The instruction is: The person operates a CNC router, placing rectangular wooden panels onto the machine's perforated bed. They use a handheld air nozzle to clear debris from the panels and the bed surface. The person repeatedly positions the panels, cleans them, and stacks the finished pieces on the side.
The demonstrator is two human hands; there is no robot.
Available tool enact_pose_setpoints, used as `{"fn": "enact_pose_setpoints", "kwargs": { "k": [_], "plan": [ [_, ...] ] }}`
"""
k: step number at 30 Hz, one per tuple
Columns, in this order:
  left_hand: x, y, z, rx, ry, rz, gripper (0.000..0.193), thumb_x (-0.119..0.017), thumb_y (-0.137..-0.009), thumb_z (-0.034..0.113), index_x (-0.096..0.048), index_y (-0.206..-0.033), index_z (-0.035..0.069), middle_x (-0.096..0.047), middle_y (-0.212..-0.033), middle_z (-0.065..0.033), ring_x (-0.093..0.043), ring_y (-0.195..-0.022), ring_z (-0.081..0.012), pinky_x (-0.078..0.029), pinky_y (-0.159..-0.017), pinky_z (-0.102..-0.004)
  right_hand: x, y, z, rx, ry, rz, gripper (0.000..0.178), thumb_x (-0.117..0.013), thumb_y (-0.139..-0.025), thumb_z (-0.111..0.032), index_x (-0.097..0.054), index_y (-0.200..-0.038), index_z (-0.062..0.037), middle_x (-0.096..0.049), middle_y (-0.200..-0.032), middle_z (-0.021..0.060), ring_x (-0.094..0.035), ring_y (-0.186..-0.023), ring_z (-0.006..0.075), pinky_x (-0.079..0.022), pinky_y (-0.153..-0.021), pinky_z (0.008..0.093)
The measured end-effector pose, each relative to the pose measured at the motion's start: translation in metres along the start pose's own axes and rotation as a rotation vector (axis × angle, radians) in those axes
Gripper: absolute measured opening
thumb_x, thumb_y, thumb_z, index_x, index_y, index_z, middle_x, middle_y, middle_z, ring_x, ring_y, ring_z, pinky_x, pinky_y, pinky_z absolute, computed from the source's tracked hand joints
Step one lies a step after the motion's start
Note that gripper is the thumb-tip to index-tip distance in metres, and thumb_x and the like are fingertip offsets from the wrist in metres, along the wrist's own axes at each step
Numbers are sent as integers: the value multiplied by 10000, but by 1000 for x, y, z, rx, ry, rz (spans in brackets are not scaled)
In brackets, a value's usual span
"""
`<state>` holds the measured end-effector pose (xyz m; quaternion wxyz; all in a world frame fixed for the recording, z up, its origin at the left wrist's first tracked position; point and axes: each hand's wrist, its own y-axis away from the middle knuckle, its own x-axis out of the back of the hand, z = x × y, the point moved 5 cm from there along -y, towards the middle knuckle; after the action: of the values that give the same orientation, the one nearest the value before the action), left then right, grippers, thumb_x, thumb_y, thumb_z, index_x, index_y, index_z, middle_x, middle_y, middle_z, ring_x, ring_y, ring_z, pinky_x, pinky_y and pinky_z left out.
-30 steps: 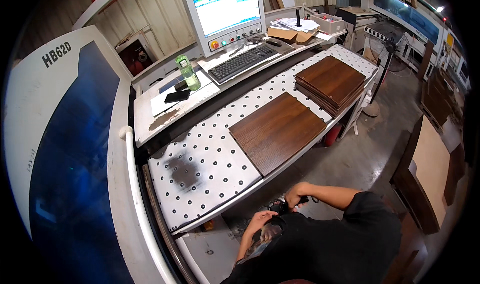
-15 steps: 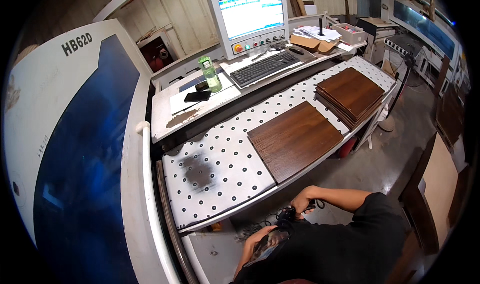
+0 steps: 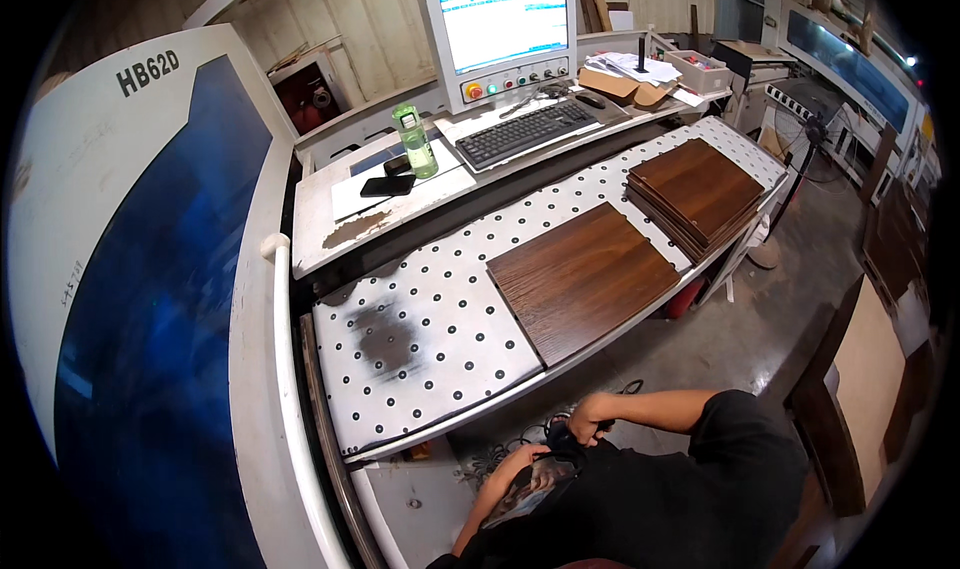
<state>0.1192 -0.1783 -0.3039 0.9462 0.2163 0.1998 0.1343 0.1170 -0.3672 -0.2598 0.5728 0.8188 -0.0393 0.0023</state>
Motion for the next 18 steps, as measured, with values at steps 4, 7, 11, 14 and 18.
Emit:
{"fn": "enact_pose_setpoints", "kwargs": {
  "k": [4,7,11,14,18],
  "plan": [
    [7,-4,-13,-61,11,82,153,-564,-995,65,-694,-1069,31,-663,-897,17,-585,-772,-72,-476,-702,-210,-6,-76,11,50,122,0,80,-630,-760,-102,-686,-745,-47,-551,-631,90,-521,-536,247,-441,-507,433],
    [19,4,-36,-202,55,203,153,-566,-1004,79,-695,-1067,25,-666,-901,14,-588,-778,-72,-477,-703,-210,15,-49,-27,-9,160,-64,78,-670,-754,-108,-665,-725,-35,-548,-630,96,-532,-563,265,-453,-543,447],
    [27,0,-50,98,91,205,221,-562,-1044,155,-692,-1083,-21,-679,-950,-5,-597,-841,-69,-487,-741,-221,16,-91,-10,-227,89,-253,167,-742,-745,-179,-598,-699,-110,-538,-621,44,-514,-525,194,-462,-510,383],
    [31,5,-44,-126,-83,169,195,-568,-1035,126,-686,-1070,-25,-682,-967,-9,-595,-884,-61,-489,-778,-226,27,-110,-19,-273,213,-294,155,-744,-765,-196,-635,-799,-90,-553,-669,53,-524,-560,210,-470,-531,391],
    [26,18,-34,-160,-2,75,167,-621,-1026,160,-668,-1054,2,-690,-965,13,-617,-905,-60,-502,-833,-228,30,-116,-31,-248,364,-293,166,-742,-774,-197,-638,-827,-80,-549,-672,66,-519,-563,230,-466,-536,401]
  ]
}}
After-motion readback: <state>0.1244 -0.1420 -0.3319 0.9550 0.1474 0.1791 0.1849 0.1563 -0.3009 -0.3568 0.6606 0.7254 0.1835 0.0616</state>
